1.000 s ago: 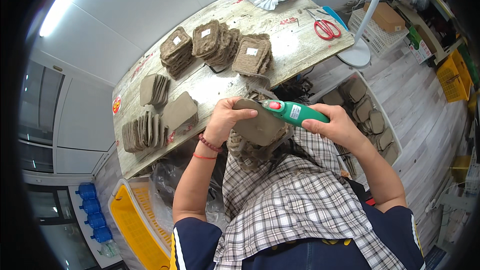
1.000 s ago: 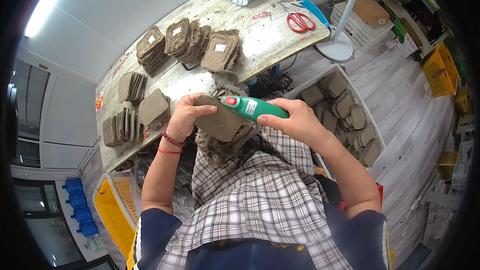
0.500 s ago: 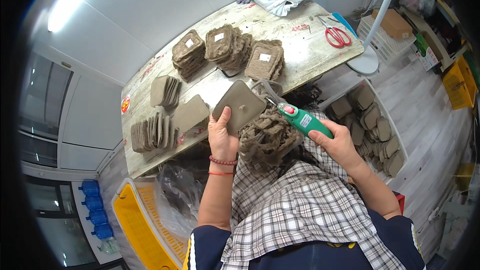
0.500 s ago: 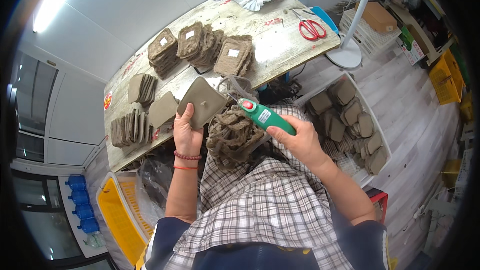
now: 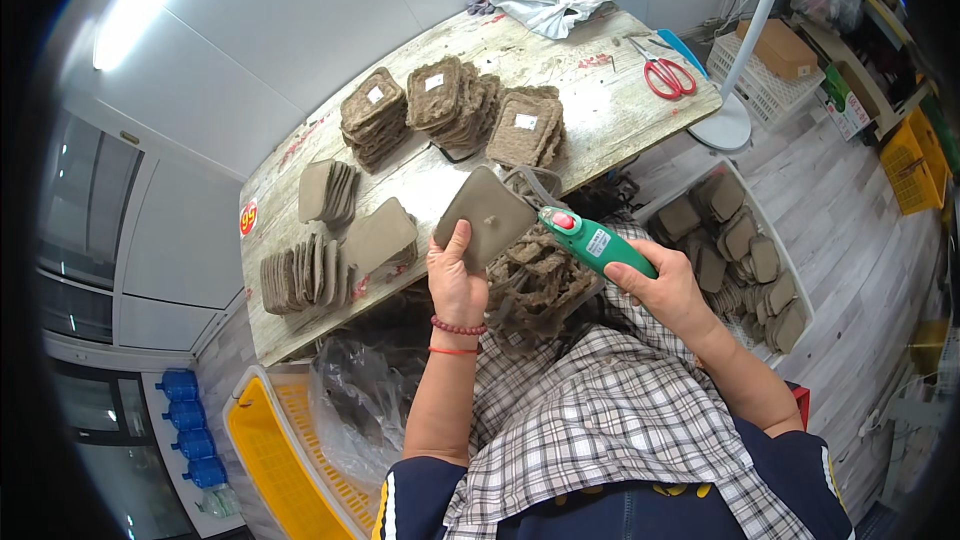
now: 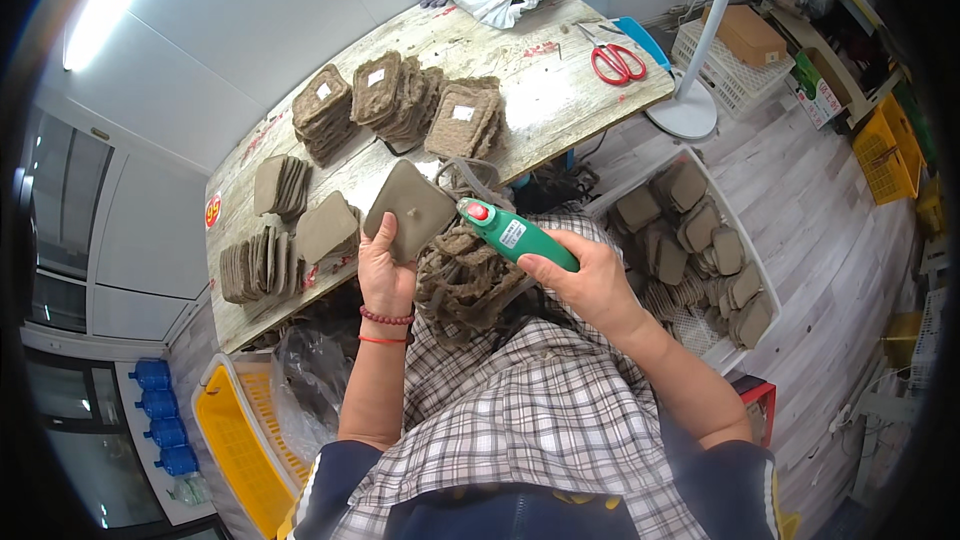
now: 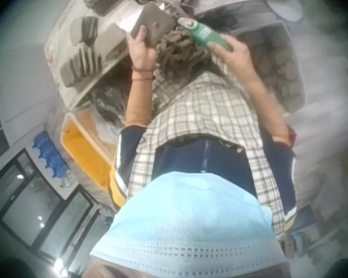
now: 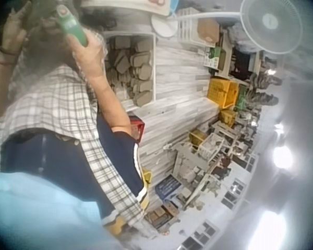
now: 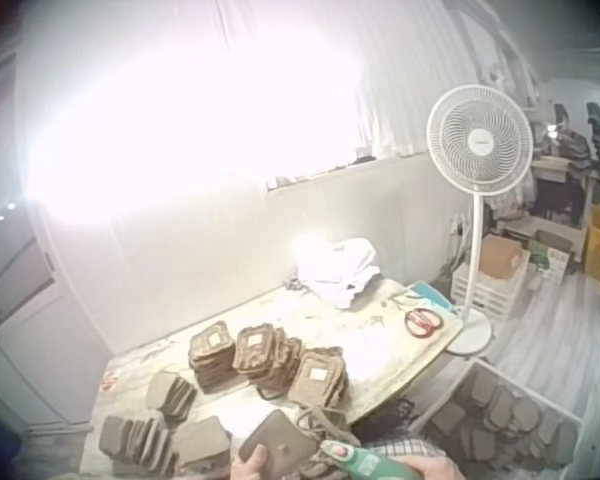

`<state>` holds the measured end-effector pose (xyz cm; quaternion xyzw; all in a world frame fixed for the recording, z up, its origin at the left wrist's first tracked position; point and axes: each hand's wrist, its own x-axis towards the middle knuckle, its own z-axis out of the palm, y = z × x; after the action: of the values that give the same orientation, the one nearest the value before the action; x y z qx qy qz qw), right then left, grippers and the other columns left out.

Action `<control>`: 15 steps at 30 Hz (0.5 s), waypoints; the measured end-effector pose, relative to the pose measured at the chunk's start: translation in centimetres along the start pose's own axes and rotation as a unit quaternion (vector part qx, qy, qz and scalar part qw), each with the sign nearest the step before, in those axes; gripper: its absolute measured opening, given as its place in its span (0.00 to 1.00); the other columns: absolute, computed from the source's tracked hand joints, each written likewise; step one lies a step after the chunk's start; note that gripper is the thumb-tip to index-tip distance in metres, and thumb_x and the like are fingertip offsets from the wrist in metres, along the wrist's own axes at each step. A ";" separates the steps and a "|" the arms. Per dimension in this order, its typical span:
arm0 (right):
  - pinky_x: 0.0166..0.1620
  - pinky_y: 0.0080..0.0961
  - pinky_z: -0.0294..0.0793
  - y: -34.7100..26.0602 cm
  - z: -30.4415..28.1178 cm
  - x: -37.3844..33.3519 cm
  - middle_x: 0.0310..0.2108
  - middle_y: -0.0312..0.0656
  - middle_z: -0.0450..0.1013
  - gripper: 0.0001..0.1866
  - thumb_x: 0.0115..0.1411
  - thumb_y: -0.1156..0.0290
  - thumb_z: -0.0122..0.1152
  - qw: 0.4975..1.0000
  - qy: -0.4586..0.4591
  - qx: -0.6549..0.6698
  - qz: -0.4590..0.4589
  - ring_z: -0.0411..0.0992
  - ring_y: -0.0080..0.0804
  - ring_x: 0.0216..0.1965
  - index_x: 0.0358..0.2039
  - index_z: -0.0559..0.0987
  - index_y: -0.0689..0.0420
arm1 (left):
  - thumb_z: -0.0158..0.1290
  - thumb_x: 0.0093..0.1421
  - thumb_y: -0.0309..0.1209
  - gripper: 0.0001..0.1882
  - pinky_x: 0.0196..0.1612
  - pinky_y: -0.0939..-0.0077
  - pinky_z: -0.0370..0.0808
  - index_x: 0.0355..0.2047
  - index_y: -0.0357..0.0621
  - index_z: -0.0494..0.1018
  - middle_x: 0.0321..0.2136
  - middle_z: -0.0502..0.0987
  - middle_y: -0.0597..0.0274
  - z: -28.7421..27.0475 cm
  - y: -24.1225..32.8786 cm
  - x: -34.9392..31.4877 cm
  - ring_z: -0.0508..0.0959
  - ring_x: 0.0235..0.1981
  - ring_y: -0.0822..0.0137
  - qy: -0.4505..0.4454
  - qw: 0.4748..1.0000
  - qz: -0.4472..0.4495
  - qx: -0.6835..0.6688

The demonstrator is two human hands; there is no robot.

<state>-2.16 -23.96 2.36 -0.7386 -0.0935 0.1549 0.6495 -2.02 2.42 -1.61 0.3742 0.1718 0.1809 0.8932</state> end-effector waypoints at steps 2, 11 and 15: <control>0.33 0.17 0.70 -0.2 0.1 0.2 0.28 0.34 0.75 0.23 0.58 0.58 0.66 1.000 -0.006 -0.002 0.009 0.69 0.16 0.29 0.46 0.78 0.63 | 0.59 0.58 0.23 0.12 0.45 0.72 0.77 0.43 0.43 0.73 0.41 0.79 0.63 -0.1 -0.1 -0.1 0.78 0.41 0.68 -0.007 1.000 0.005 0.010; 0.28 0.16 0.67 -0.8 0.7 2.2 0.24 0.32 0.72 0.21 0.58 0.58 0.66 0.998 0.040 0.042 -0.023 0.67 0.14 0.25 0.44 0.78 0.62 | 0.58 0.58 0.21 0.18 0.43 0.75 0.77 0.48 0.37 0.68 0.40 0.78 0.59 -2.4 1.9 0.5 0.78 0.39 0.69 -0.028 0.992 0.027 0.118; 0.24 0.13 0.65 -0.3 -1.3 1.7 0.24 0.29 0.70 0.20 0.60 0.59 0.64 0.997 0.061 0.054 -0.008 0.65 0.13 0.23 0.43 0.78 0.64 | 0.56 0.60 0.22 0.14 0.42 0.73 0.78 0.45 0.36 0.69 0.39 0.77 0.56 -7.8 10.6 5.1 0.78 0.37 0.68 0.043 0.968 0.124 0.213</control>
<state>-0.12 -24.54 2.65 -0.7099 -0.0510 0.1089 0.6939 -3.06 16.34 0.10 0.5656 0.1970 0.2655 0.7555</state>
